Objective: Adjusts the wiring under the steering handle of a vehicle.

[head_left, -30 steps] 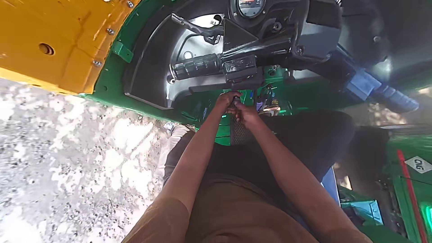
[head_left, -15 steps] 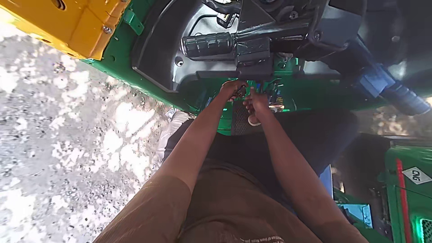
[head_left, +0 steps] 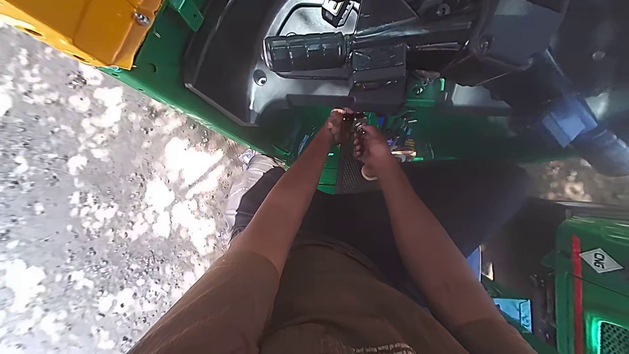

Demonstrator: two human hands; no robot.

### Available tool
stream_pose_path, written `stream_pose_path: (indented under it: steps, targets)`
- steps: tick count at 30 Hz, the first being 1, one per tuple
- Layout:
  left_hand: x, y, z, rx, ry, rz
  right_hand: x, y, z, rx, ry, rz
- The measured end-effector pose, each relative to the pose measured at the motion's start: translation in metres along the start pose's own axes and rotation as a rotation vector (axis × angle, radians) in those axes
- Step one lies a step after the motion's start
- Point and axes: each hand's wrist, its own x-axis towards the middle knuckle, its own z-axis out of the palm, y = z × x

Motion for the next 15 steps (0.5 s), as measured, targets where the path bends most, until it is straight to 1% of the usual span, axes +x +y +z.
stream_pose_path:
  steps: [3, 5, 11, 15]
  targets:
    - [-0.006, 0.005, -0.004, 0.046, -0.027, -0.011, 0.004, -0.002, -0.004, 0.124, -0.083, 0.055]
    - [-0.01, 0.009, -0.004, 0.113, 0.0, -0.039, 0.005, -0.002, -0.005, 0.166, -0.126, 0.079]
    - [-0.015, 0.011, -0.003, 0.18, 0.186, -0.016, 0.01, 0.004, -0.004, 0.152, -0.156, 0.111]
    - [-0.016, 0.008, 0.004, 0.226, 0.268, 0.019, 0.01, 0.006, -0.005, 0.118, -0.131, 0.114]
